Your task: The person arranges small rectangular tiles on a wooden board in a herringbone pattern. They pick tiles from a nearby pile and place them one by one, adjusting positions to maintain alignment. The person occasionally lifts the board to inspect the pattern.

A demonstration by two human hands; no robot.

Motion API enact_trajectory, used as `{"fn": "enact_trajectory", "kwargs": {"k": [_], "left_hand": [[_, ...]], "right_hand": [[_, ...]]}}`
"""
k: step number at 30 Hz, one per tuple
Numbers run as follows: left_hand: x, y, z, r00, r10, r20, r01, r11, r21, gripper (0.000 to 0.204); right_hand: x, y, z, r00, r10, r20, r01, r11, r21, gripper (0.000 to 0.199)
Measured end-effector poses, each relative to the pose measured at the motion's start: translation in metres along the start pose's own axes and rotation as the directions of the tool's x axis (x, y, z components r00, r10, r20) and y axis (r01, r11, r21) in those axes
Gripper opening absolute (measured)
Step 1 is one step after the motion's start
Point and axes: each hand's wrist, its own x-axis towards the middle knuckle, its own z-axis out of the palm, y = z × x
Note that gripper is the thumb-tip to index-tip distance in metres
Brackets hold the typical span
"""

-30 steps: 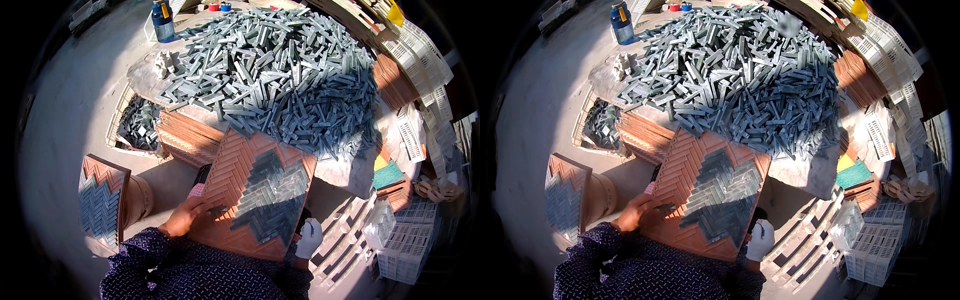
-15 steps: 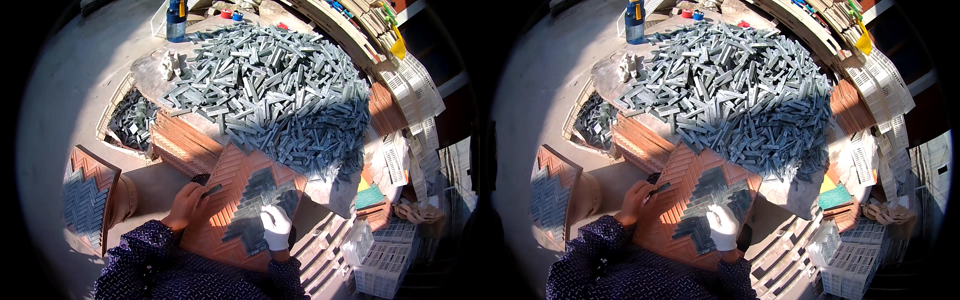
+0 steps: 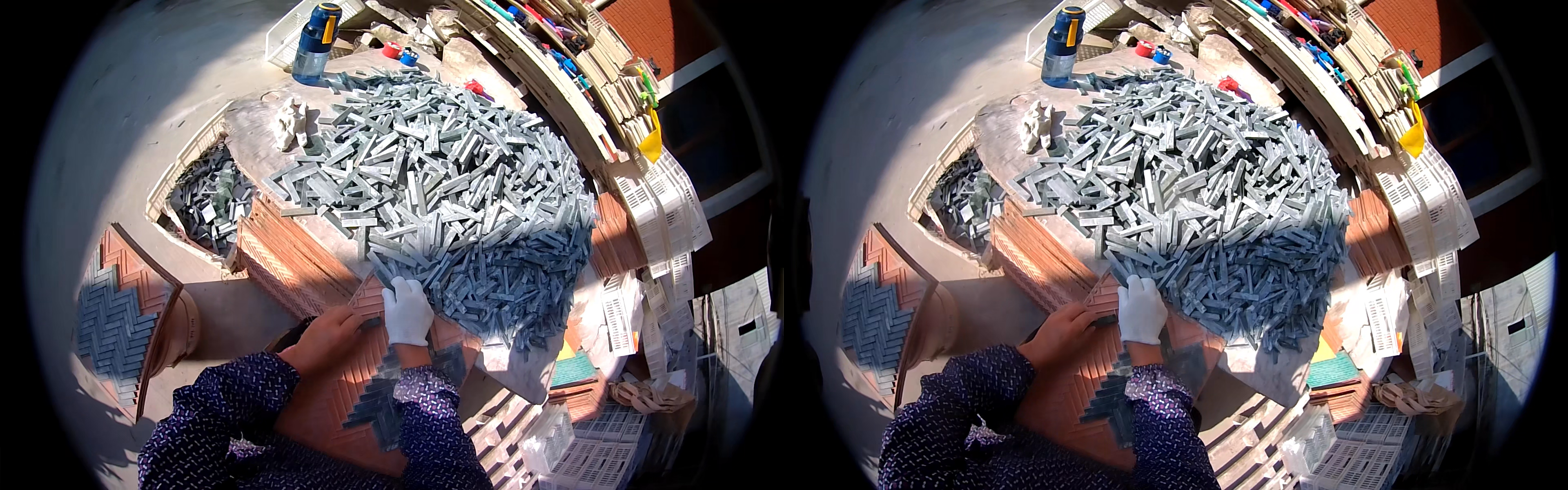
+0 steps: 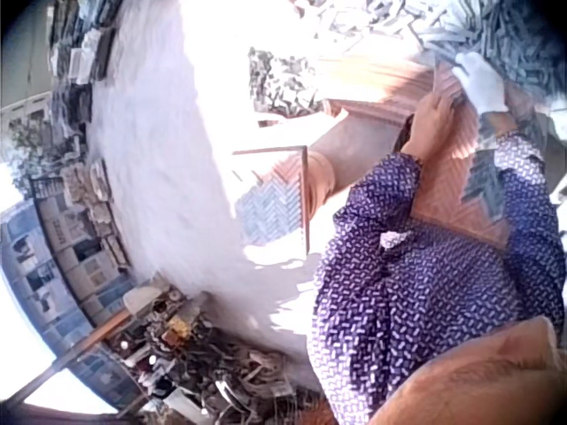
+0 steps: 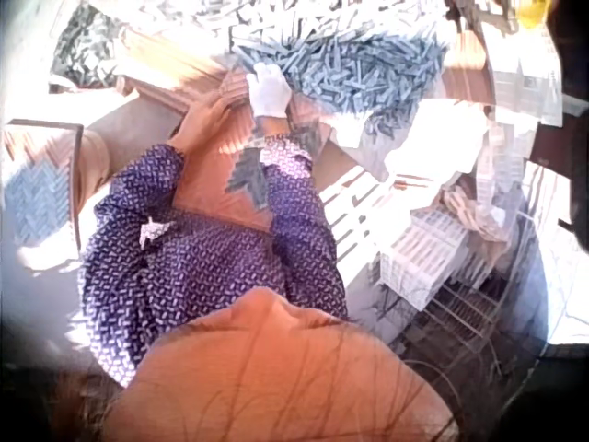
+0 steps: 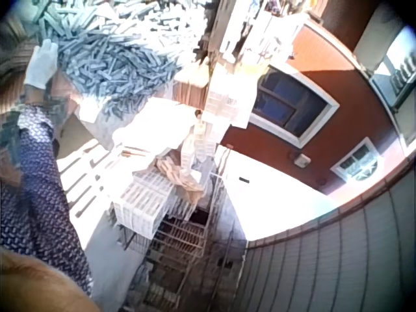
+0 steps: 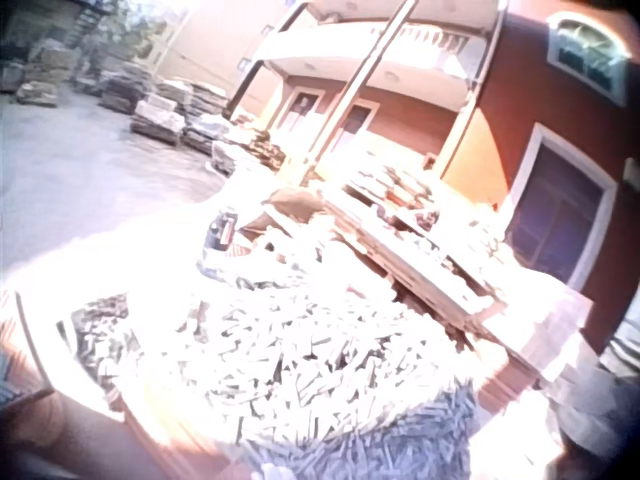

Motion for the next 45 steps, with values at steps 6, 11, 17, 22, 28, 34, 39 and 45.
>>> {"fn": "enact_trajectory", "kwargs": {"k": [6,11,17,22,28,34,39,45], "left_hand": [[-0.002,-0.002,0.004,1.000,0.023,0.004,-0.023,0.997,0.076,0.021],[-0.008,0.008,-0.012,0.996,-0.092,0.016,0.092,0.996,0.005,0.028],[-0.037,0.014,-0.026,0.987,-0.159,-0.002,0.159,0.987,0.020,0.027],[-0.048,0.017,-0.023,1.000,0.011,-0.004,-0.011,1.000,-0.011,0.026],[-0.050,0.029,-0.034,0.994,-0.109,0.029,0.108,0.994,0.015,0.026],[-0.052,0.030,-0.044,0.942,0.018,0.336,0.010,0.997,-0.081,0.024],[-0.043,0.035,-0.026,0.900,0.203,0.386,-0.126,0.968,-0.216,0.019],[0.039,0.013,-0.005,0.973,0.071,0.218,-0.018,0.972,-0.235,0.026]], "right_hand": [[-0.002,0.006,-0.005,0.995,0.064,-0.079,-0.058,0.995,0.076,0.017],[0.001,0.016,-0.009,0.994,0.089,-0.058,-0.088,0.996,0.015,0.016],[0.005,0.009,-0.009,0.993,0.121,-0.004,-0.121,0.985,-0.125,0.016],[0.005,0.004,-0.016,0.990,0.139,-0.005,-0.139,0.986,-0.093,0.014],[-0.053,-0.025,-0.053,0.923,0.049,0.381,-0.128,0.974,0.186,0.016],[-0.096,-0.020,-0.075,0.671,-0.095,0.735,-0.008,0.991,0.136,0.019],[-0.099,0.004,-0.085,0.648,-0.161,0.744,0.011,0.979,0.202,0.033],[-0.040,0.038,-0.078,0.997,0.061,0.057,-0.064,0.997,0.044,0.062]]}}
